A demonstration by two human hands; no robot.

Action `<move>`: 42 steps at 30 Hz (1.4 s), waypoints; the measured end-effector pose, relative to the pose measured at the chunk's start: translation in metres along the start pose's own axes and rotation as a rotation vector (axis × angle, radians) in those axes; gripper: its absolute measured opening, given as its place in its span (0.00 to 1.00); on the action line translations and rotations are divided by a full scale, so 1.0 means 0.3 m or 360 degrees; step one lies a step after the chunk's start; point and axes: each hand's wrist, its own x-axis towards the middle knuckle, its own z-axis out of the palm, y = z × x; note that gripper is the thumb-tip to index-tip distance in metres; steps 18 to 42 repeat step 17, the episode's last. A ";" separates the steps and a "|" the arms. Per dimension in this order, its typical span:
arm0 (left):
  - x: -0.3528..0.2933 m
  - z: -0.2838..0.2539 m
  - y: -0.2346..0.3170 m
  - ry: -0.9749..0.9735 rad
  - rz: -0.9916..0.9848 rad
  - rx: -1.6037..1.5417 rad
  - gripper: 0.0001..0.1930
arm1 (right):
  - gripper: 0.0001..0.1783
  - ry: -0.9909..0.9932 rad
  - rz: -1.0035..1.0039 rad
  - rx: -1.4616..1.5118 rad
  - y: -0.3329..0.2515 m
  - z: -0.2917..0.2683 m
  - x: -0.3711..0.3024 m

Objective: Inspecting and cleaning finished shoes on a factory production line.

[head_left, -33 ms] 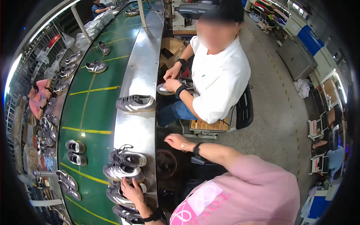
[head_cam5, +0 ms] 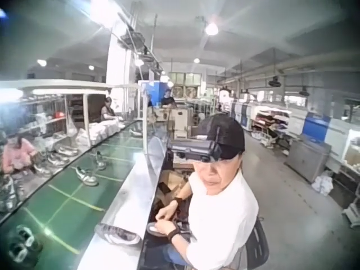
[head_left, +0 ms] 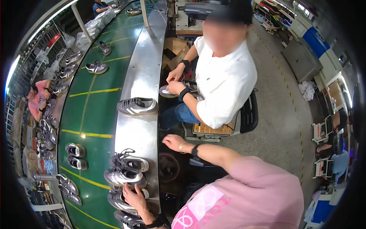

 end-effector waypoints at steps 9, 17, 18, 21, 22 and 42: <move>0.023 0.037 -0.036 0.0019 -0.0110 -0.0204 0.27 | 0.10 0.0039 -0.0119 -0.0530 0.008 0.156 0.461; 0.063 0.036 0.007 0.0009 -0.0140 -0.0238 0.25 | 0.08 -0.0325 -0.0818 -0.0808 0.080 0.194 0.533; 0.063 0.036 0.007 0.0009 -0.0140 -0.0238 0.25 | 0.08 -0.0325 -0.0818 -0.0808 0.080 0.194 0.533; 0.063 0.036 0.007 0.0009 -0.0140 -0.0238 0.25 | 0.08 -0.0325 -0.0818 -0.0808 0.080 0.194 0.533; 0.063 0.036 0.007 0.0009 -0.0140 -0.0238 0.25 | 0.08 -0.0325 -0.0818 -0.0808 0.080 0.194 0.533; 0.063 0.036 0.007 0.0009 -0.0140 -0.0238 0.25 | 0.08 -0.0325 -0.0818 -0.0808 0.080 0.194 0.533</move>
